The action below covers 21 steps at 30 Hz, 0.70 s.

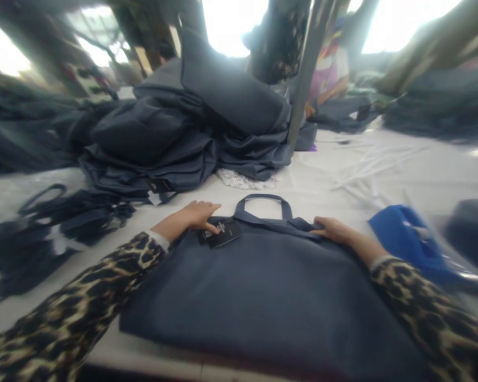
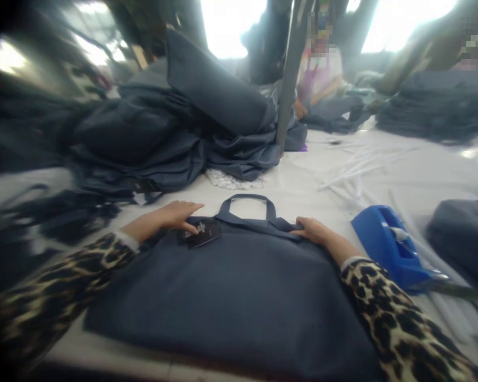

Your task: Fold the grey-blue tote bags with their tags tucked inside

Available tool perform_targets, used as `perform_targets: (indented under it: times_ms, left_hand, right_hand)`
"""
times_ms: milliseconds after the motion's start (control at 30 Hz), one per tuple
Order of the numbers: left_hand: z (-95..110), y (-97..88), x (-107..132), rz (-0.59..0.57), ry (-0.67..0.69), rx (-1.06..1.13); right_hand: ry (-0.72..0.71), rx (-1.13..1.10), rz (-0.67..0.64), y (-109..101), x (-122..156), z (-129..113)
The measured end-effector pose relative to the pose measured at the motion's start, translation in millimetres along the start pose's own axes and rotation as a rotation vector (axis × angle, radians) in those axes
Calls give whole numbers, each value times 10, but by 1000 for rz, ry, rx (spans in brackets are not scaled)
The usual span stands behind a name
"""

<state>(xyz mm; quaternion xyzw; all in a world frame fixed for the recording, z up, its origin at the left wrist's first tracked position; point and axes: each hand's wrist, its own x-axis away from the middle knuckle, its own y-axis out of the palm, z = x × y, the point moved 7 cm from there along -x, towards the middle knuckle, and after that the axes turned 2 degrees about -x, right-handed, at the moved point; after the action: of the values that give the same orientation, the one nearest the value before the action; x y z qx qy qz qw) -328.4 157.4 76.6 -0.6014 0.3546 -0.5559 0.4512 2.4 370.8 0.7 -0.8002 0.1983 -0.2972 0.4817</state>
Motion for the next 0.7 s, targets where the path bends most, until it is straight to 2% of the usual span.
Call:
perform_targets:
  times_ms: [67, 133, 167, 233, 300, 367, 467, 533, 567, 633, 700]
  left_hand:
    - [335, -130, 99, 67, 80, 6]
    - [777, -132, 173, 181, 207, 38]
    - [968, -60, 190, 230, 244, 49]
    - [1189, 224, 157, 247, 205, 46]
    - [1244, 520, 95, 259, 146, 49]
    - [1217, 712, 43, 296, 137, 58]
    - [1152, 801, 0, 348, 162, 47]
    - [1126, 795, -13, 369, 159, 23]
    - [1123, 787, -15, 379, 155, 12]
    - [1132, 774, -12, 395, 151, -7]
    - [1147, 771, -5, 406, 157, -20]
  right_hand:
    - [-15, 4, -19, 7, -10, 29]
    - [-25, 19, -28, 9, -11, 15]
    - [-25, 32, -28, 9, -5, -1]
    - [-13, 68, -28, -15, 20, -39]
    - [11, 108, -35, -117, 57, -90]
    - [46, 149, -50, -333, 95, -180]
    - [96, 210, -23, -817, 141, -473]
    - [98, 239, 65, -1099, 164, -769]
    - [84, 245, 114, -1171, 181, -918]
    - [57, 247, 174, -1119, 238, -1130]
    - [56, 243, 172, -839, 331, -1142]
